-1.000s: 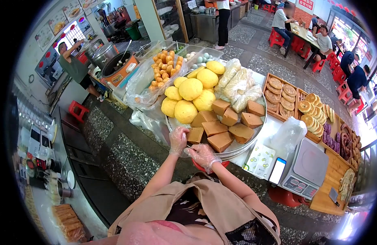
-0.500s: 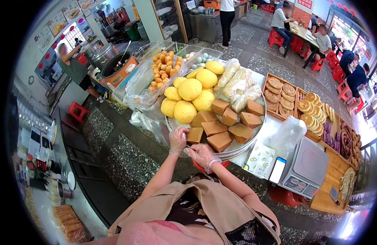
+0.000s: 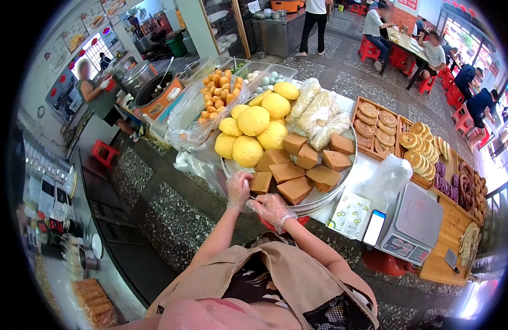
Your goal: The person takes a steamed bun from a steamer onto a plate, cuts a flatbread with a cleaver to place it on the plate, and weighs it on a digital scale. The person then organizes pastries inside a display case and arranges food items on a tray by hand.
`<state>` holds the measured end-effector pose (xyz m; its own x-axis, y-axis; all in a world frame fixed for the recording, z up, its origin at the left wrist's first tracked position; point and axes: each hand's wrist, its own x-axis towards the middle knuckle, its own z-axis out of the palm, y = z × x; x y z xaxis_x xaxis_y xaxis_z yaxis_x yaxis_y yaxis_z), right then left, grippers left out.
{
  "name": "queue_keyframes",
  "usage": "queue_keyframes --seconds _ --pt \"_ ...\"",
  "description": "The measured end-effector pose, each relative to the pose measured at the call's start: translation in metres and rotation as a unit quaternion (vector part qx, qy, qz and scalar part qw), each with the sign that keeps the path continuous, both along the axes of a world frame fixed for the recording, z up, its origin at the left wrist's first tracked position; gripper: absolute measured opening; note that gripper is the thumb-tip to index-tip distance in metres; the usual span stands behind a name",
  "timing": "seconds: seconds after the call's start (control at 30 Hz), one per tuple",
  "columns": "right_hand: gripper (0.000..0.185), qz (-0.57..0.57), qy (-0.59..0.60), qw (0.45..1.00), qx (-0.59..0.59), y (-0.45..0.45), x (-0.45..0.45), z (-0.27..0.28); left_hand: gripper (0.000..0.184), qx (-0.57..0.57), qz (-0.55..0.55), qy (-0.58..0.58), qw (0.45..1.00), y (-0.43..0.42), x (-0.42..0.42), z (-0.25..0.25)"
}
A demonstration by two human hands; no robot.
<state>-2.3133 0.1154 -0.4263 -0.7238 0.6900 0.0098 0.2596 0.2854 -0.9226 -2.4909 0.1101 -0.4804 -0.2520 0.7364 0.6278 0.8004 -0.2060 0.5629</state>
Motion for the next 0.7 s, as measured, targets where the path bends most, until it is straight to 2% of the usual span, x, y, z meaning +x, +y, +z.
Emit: queue_keyframes --seconds 0.27,0.47,0.53,0.6,0.7 --pt "0.036 -0.002 -0.018 1.0 0.001 0.001 0.0 0.0 0.012 0.011 0.001 0.002 1.0 0.0 0.001 0.001" --pt "0.03 0.002 0.018 0.996 0.089 0.002 -0.002 -0.026 0.011 0.003 0.007 0.032 0.999 0.002 -0.002 -0.011" --pt "0.03 0.011 -0.013 0.999 0.028 0.001 0.001 -0.009 0.013 0.011 0.006 0.05 0.999 0.003 -0.002 -0.009" --pt "0.032 0.011 0.019 0.998 0.063 0.001 0.001 -0.013 0.014 -0.001 -0.001 0.03 1.0 0.002 -0.001 -0.007" --pt "0.036 0.021 0.042 0.998 0.035 0.001 0.003 -0.01 0.013 -0.013 -0.004 0.025 1.0 0.002 -0.002 -0.01"
